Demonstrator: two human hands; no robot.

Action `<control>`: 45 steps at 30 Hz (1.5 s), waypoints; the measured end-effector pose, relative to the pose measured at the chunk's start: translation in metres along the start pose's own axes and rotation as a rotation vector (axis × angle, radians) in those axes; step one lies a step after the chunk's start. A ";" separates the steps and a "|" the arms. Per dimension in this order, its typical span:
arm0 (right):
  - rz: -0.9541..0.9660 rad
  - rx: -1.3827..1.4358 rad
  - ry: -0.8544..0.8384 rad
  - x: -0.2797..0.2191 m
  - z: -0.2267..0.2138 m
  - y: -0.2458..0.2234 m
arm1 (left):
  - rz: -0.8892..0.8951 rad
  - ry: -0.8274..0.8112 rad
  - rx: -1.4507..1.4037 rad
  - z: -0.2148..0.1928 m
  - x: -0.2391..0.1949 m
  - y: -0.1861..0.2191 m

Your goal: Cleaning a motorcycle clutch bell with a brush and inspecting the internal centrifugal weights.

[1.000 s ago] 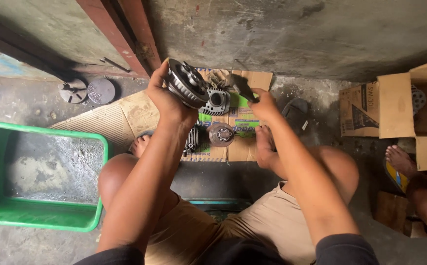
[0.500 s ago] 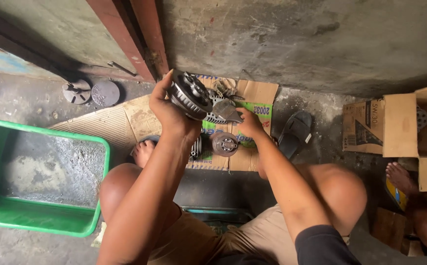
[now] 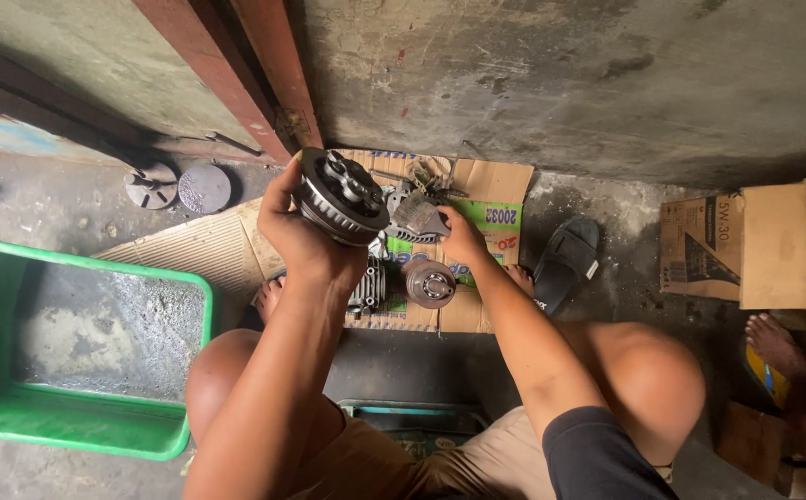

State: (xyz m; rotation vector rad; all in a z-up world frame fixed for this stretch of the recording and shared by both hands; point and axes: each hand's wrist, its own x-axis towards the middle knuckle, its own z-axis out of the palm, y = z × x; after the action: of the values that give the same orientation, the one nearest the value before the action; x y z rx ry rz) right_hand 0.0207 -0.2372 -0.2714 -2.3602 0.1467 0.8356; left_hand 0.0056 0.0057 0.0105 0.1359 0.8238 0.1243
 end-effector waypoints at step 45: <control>0.158 -0.144 -0.232 0.107 0.014 -0.057 | -0.043 0.224 0.089 -0.002 0.028 -0.033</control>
State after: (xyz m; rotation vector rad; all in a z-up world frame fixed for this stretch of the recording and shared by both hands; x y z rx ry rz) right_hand 0.1151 -0.1728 -0.3147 -2.3850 0.1833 1.2264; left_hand 0.0243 -0.0216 -0.0166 0.1908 1.0559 0.0628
